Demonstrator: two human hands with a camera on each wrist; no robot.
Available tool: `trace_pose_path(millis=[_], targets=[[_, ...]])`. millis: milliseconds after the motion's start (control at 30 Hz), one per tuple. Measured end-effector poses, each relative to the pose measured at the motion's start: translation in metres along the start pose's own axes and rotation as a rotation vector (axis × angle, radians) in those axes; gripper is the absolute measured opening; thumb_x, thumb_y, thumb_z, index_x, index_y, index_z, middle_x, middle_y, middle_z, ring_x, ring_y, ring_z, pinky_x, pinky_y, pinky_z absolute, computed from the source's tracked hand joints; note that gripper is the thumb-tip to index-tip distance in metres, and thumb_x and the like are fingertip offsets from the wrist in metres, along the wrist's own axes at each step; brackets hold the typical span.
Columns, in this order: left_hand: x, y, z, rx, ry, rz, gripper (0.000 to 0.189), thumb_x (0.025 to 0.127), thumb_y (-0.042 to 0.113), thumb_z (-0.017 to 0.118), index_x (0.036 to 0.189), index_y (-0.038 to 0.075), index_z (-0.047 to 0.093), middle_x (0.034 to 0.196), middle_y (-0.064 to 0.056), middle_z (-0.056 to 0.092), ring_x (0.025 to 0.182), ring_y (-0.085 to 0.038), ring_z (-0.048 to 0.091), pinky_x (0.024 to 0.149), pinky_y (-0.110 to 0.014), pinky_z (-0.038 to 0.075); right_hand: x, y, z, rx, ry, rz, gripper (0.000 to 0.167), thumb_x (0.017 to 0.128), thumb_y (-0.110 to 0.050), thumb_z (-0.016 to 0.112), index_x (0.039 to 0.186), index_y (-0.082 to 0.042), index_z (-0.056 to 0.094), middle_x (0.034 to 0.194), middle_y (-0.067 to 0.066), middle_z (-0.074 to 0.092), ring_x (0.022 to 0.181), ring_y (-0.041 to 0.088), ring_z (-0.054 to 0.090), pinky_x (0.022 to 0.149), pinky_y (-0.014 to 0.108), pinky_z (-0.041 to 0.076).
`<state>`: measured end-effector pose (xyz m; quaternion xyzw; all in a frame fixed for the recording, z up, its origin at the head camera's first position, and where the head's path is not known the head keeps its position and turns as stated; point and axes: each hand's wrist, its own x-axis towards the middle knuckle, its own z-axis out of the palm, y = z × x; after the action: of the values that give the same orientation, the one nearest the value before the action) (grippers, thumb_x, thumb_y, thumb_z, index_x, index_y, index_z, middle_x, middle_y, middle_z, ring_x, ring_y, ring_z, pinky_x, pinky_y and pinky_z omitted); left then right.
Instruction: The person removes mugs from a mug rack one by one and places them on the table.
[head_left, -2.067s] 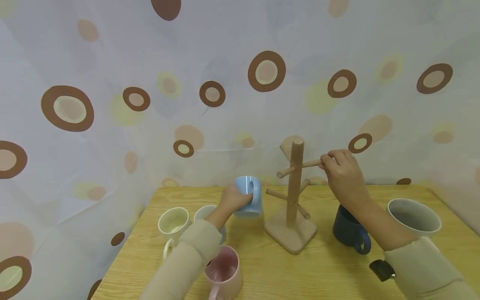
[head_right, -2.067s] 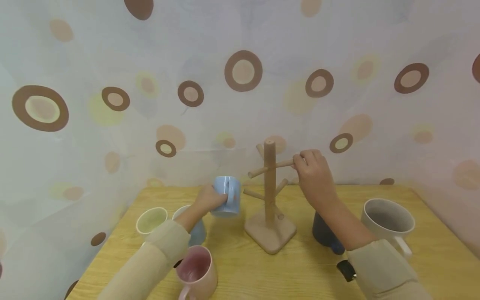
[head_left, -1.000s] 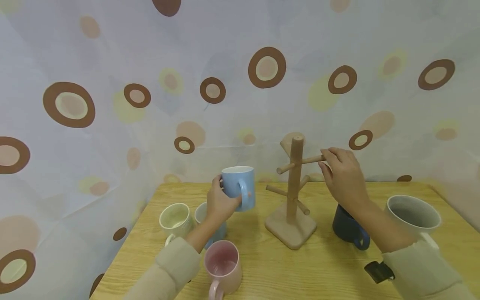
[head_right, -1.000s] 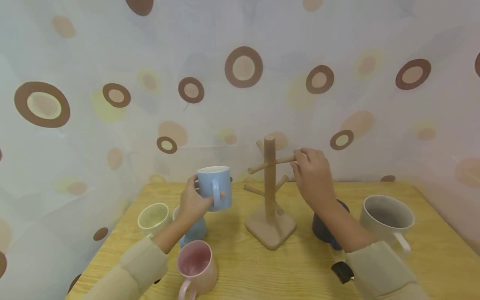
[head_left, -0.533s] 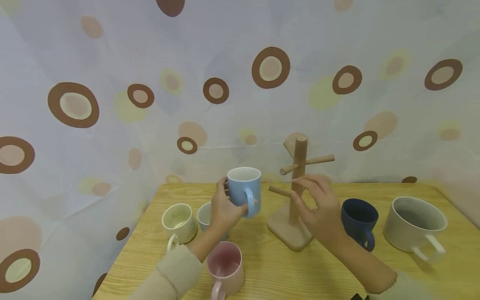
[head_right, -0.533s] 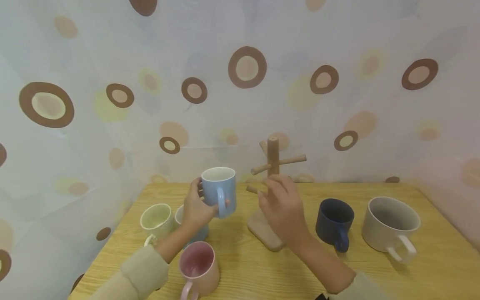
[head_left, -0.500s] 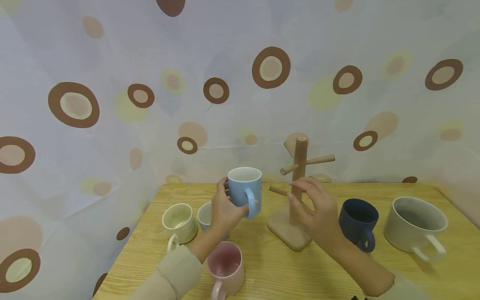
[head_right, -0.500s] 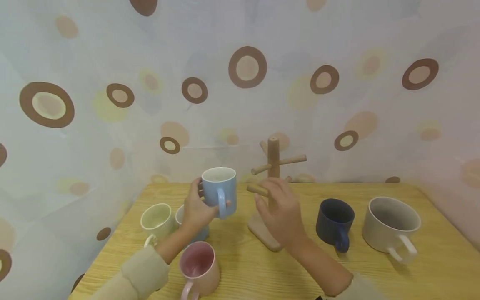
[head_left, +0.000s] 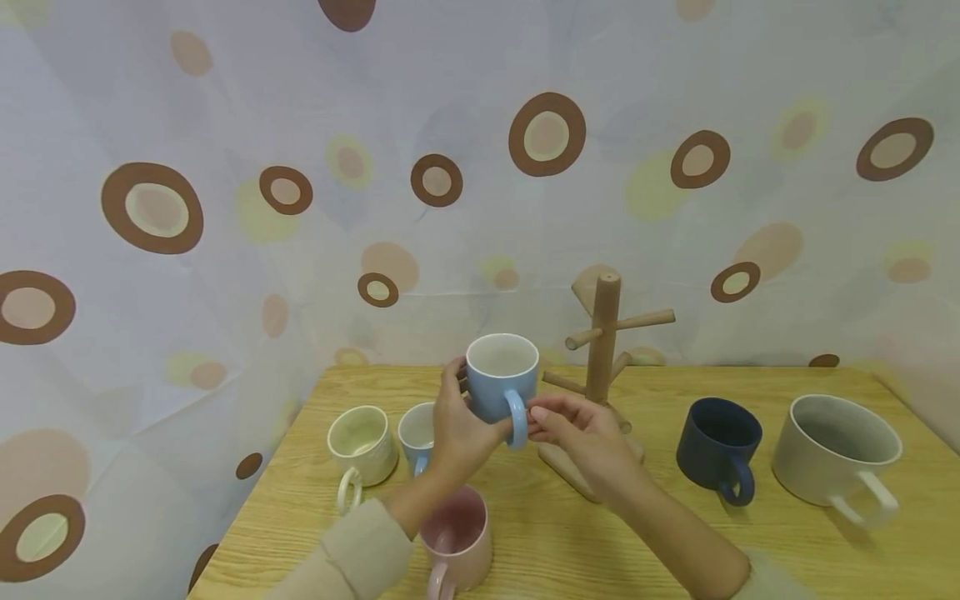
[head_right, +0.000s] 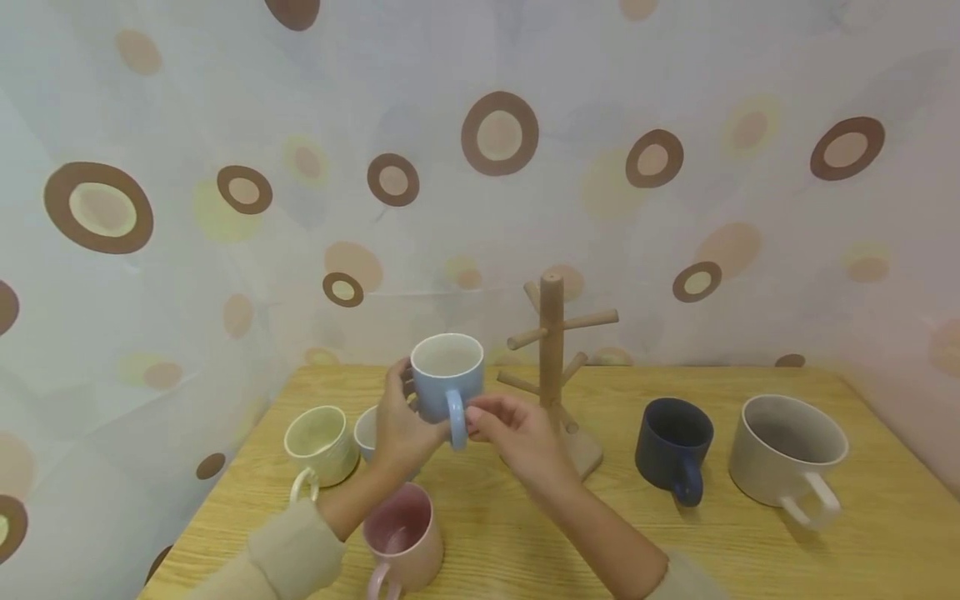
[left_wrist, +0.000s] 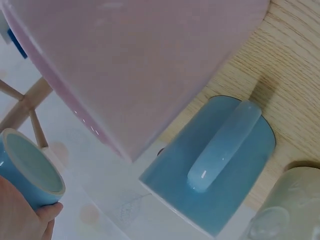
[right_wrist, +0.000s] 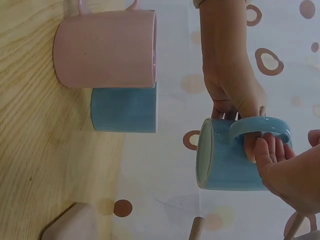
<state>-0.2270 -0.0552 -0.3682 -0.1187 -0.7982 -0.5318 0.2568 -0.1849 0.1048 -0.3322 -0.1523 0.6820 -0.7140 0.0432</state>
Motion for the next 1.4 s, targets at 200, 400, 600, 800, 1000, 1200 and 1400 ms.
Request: trace_pose_path(millis=[200,400,600,800,1000,1200,1400], targets=[[-0.003,0.002,0.002,0.007,-0.011,0.033,0.086,0.062,0.017,0.084,0.13,-0.001,0.036,0.122,-0.019,0.053,0.11,-0.032,0.056,0.087,-0.042,0.051,0.001,0.002,0.004,0.047,0.006,0.095,0.034,0.093,-0.015,0.055,0.111,0.014,0.053,0.091,-0.001,0.065,0.087,0.011,0.065,0.085,0.025,0.051],[-0.007,0.004,0.004,0.016,-0.033,0.065,0.086,0.062,0.016,0.084,0.131,0.0,0.035,0.124,-0.018,0.052,0.113,-0.032,0.055,0.09,-0.043,0.05,0.002,-0.001,0.007,-0.031,0.059,0.185,0.035,0.092,-0.024,0.058,0.103,0.008,0.061,0.087,0.001,0.068,0.084,0.012,0.065,0.087,0.029,0.051],[-0.012,0.006,0.006,0.014,-0.043,0.079,0.088,0.063,0.019,0.084,0.132,0.0,0.033,0.125,-0.019,0.051,0.115,-0.031,0.054,0.092,-0.044,0.049,0.002,-0.005,0.008,0.031,0.087,0.229,0.02,0.091,-0.019,0.058,0.08,-0.003,0.062,0.072,-0.005,0.064,0.074,0.01,0.062,0.08,0.026,0.05],[-0.012,0.011,0.004,0.036,-0.109,0.073,0.096,0.061,0.027,0.086,0.135,0.002,0.031,0.128,-0.017,0.049,0.116,-0.031,0.053,0.091,-0.044,0.049,-0.003,-0.008,0.005,0.095,0.058,0.206,0.019,0.094,-0.016,0.054,0.08,-0.005,0.06,0.081,-0.001,0.06,0.077,0.008,0.061,0.077,0.022,0.051],[-0.006,0.013,0.002,0.101,-0.203,0.084,0.097,0.061,0.033,0.086,0.137,0.005,0.031,0.126,-0.013,0.051,0.11,-0.027,0.054,0.086,-0.042,0.05,-0.007,-0.011,0.002,0.161,0.065,0.217,0.023,0.096,-0.016,0.049,0.076,-0.008,0.057,0.081,-0.003,0.058,0.076,0.008,0.059,0.076,0.022,0.051],[0.005,0.006,-0.012,0.145,-0.348,0.233,0.092,0.066,0.034,0.083,0.136,0.004,0.033,0.124,-0.013,0.052,0.107,-0.026,0.056,0.087,-0.04,0.05,-0.01,-0.01,-0.002,0.24,0.07,0.265,0.024,0.097,-0.016,0.047,0.076,-0.009,0.056,0.085,-0.002,0.055,0.076,0.008,0.056,0.075,0.02,0.049],[0.026,-0.004,-0.03,0.254,-0.274,0.433,0.085,0.082,0.07,0.039,0.132,0.001,0.038,0.127,-0.013,0.053,0.111,-0.029,0.055,0.086,-0.044,0.051,-0.018,-0.002,-0.012,0.274,0.089,0.333,0.021,0.099,-0.015,0.042,0.081,-0.007,0.05,0.093,0.002,0.047,0.076,0.009,0.048,0.07,0.018,0.046]])
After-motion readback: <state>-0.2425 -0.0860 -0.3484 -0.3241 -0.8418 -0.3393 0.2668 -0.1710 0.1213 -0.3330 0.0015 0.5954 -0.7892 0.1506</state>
